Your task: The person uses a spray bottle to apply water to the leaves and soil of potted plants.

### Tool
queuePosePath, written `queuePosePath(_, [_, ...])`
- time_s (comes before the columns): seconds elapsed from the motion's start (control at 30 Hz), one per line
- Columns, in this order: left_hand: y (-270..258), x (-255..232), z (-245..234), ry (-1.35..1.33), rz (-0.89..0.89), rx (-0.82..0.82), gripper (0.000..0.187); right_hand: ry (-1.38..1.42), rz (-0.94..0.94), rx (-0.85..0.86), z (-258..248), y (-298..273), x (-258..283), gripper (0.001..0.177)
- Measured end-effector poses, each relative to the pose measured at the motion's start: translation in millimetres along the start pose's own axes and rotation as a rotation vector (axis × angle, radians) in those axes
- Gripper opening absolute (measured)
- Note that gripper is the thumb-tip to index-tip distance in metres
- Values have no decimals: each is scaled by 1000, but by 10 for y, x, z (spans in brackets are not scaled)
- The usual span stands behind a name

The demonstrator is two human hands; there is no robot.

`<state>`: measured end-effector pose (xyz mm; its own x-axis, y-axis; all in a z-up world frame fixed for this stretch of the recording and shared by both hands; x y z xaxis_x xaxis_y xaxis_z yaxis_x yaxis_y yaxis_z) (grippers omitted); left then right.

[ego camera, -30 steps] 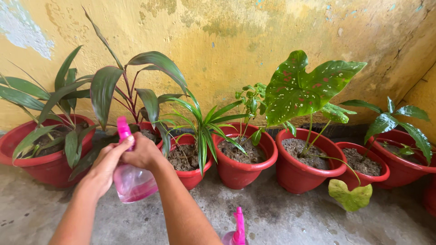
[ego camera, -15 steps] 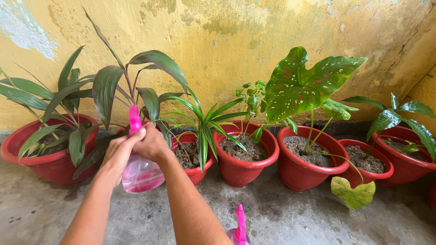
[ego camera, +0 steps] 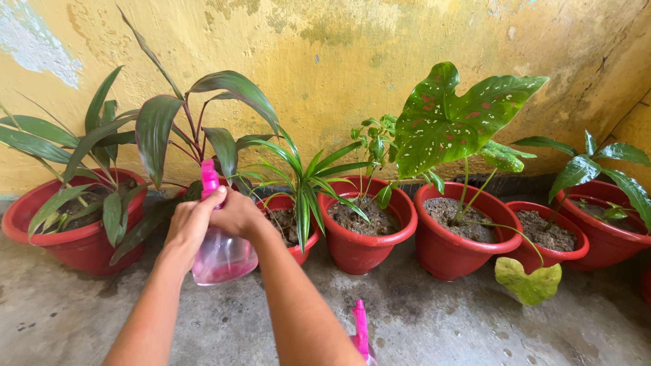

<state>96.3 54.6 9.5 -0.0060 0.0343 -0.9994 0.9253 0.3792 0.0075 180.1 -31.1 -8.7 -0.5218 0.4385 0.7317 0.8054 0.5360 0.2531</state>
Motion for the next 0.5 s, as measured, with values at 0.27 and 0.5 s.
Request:
queuePosePath(0.27, [9, -54, 5, -145, 44, 65, 54, -13, 213, -150, -195, -94, 86, 74])
queuePosePath(0.5, [-7, 213, 45, -167, -97, 86, 62, -45, 194, -108, -63, -85, -59, 72])
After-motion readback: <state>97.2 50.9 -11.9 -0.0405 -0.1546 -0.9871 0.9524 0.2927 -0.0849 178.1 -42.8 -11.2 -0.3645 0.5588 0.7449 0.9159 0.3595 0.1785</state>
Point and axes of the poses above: each hand's wrist, its own y-axis towards the middle knuckle, its own z-axis out of the palm, x = y × z, the point moved 10 cm from there along y, towards the middle knuckle, and after that the axes turned 10 degrees about -y, right-handed, at the moved point
